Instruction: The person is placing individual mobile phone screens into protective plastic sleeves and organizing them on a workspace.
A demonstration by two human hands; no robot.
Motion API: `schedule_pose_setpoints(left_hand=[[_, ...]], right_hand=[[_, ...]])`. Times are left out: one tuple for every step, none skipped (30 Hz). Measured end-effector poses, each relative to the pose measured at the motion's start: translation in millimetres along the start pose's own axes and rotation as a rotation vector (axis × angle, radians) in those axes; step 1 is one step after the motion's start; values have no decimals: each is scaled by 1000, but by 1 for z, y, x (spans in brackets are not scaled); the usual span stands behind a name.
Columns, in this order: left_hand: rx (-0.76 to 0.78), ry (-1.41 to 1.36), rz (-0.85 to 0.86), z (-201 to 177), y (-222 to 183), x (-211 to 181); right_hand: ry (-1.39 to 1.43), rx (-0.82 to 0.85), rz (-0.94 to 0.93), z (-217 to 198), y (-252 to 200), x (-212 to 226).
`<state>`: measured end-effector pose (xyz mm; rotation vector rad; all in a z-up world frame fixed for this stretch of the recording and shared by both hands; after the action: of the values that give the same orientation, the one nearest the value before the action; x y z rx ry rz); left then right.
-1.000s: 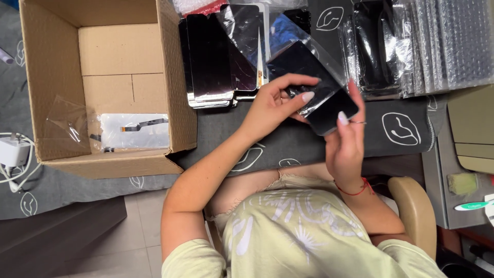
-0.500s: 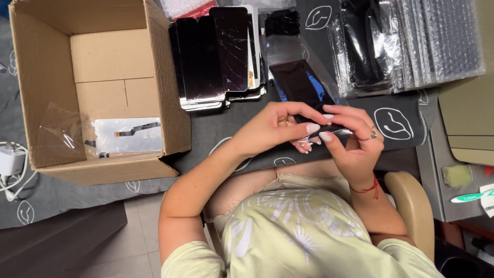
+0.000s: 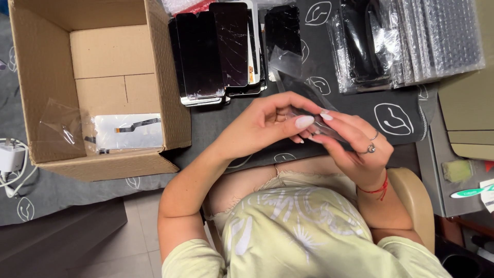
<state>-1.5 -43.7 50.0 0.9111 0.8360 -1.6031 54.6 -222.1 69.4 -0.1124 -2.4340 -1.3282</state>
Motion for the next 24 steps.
schedule_pose_setpoints(left_hand=[[-7,19,20,0,-1,-4],[-5,18,20,0,-4,-7],[-3,64,30,0,-7,-12],[0,110,40,0,-10,-17],[-1,110,42,1,-13,-19],[-60,200,65,0,-15,-23],[-118,291,86,0,-18,-27],[-117,290,87,1,-19,-30],[-173,331,122,1,-20,-34],[-230,371,157,1,-22,-38],[-230,370,157,2,-23,-38],[-288,460,253,3,-26,-43],[-347,550,349,4,-29,-47],[-349,549,348,4,-30,-46],[-392,569,417,3,-32,-48],[-435,589,485,3,-34,-49],[-434,588,484,-1,-33,-48],[-457,645,451,-5,-31,-46],[-480,704,420,-9,-28,-45],[-479,705,423,-12,-25,-46],[-433,687,390,-16,-21,-45],[-388,669,357,-19,-16,-44],[-386,667,357,-21,-17,-45],[-347,611,289,-24,-17,-43]], right_hand=[[-13,-4,-18,-1,3,1],[-14,-4,-17,-3,7,3],[-11,-9,-22,-5,11,5],[-8,-14,-26,-7,15,7],[-7,-12,-28,-9,14,9],[-17,-10,28,-11,13,8],[-29,-8,85,-13,11,7],[-30,-7,85,-13,15,10],[-27,-35,127,-14,17,10],[-24,-63,169,-14,20,10],[-24,-62,170,-15,21,11],[-57,-63,154,-16,23,12],[-89,-63,138,-17,24,13],[-88,-62,139,-17,26,12],[-116,-72,101,-19,27,13],[-144,-81,62,-20,29,14],[-146,-81,64,-21,32,14],[-157,-80,49,-22,34,15],[-170,-80,30,-23,38,14],[-171,-82,28,-23,44,17],[-157,-39,40,-22,50,19],[-142,4,52,-21,56,21],[-144,5,53,-23,58,23],[-154,32,104,-24,59,23]])
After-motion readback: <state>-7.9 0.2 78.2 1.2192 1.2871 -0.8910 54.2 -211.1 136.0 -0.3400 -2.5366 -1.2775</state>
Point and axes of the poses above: each hand's wrist, its own y-axis towards the middle knuckle, its own z-axis out of the palm, x = y × z, the point moved 4 cm from there along y, towards the middle knuckle, and after that the axes turned 8 degrees about -z, right-handed, at the moved point
